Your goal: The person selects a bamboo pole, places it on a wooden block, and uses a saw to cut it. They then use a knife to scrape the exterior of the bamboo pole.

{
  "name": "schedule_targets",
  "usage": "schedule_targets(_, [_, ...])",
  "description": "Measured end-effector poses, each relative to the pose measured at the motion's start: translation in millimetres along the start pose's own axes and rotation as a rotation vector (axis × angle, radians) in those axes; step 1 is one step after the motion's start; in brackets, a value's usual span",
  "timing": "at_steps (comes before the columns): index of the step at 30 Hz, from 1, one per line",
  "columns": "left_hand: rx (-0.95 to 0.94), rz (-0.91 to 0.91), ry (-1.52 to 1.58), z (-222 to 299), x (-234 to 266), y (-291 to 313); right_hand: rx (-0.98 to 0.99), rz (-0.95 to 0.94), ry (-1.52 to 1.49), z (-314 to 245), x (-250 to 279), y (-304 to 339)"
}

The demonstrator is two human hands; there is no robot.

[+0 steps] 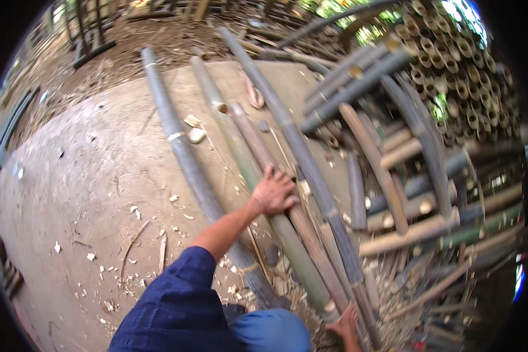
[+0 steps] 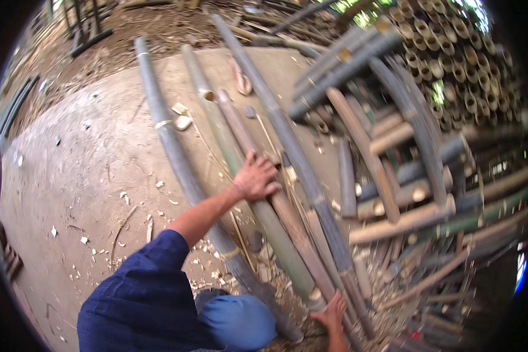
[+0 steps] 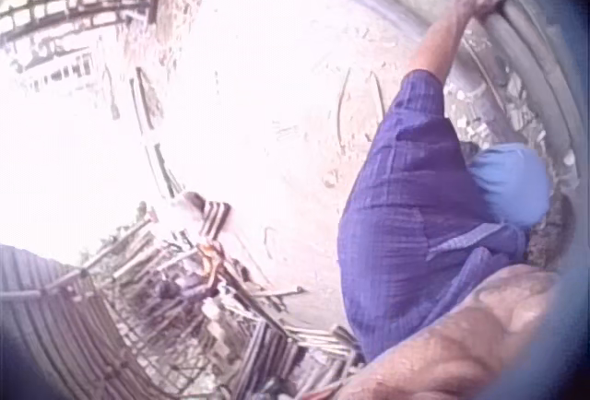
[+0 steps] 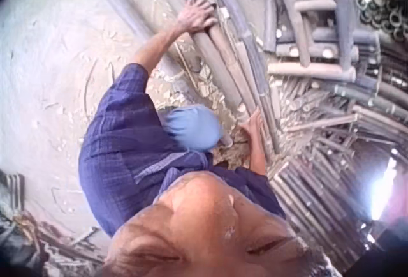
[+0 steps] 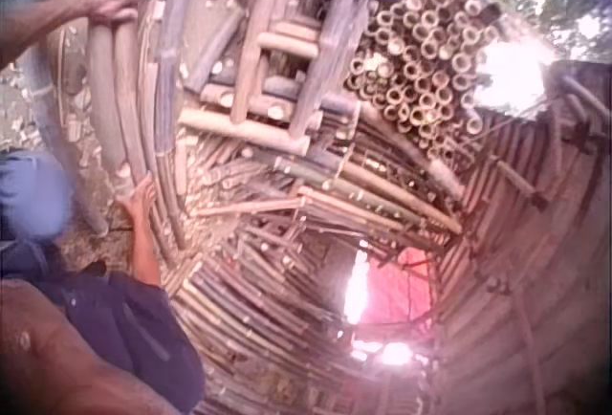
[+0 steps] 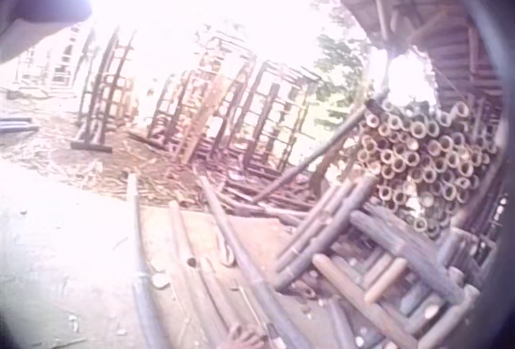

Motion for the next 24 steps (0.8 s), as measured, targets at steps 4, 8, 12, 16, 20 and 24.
schedule_targets(4, [-0.013,0.122,0.091,-17,11,19,0.151,0.049,0.107,16,-19,-24])
schedule_targets(8, [-0.028,0.172,0.158,-18,14,25,0.117,0.022,0.116,19,-32,-30])
schedule_targets(12, [-0.035,0.22,0.123,-20,11,21,0.141,0.063,0.113,26,-33,-23])
schedule_targets(16, [-0.114,0.222,0.189,-10,12,10,0.139,0.036,0.057,26,-32,-12])
schedule_targets(20, [-0.056,0.098,0.09,-7,19,7,0.154,0.086,-0.072,-12,4,-14])
schedule_targets(24, [-0.145,0.367,0.029,52,6,4,0.166,0.164,-0.098,-14,13,-7])
Point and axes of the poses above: each hand's wrist, its own y-axis away from the middle knuckle, its own x-axis out of the back of the hand, z = x × y, the point moved 8 cm from there along -y, towards the middle knuckle, and after that the axes turned 2 degrees about -z, right-handed, at the moved point
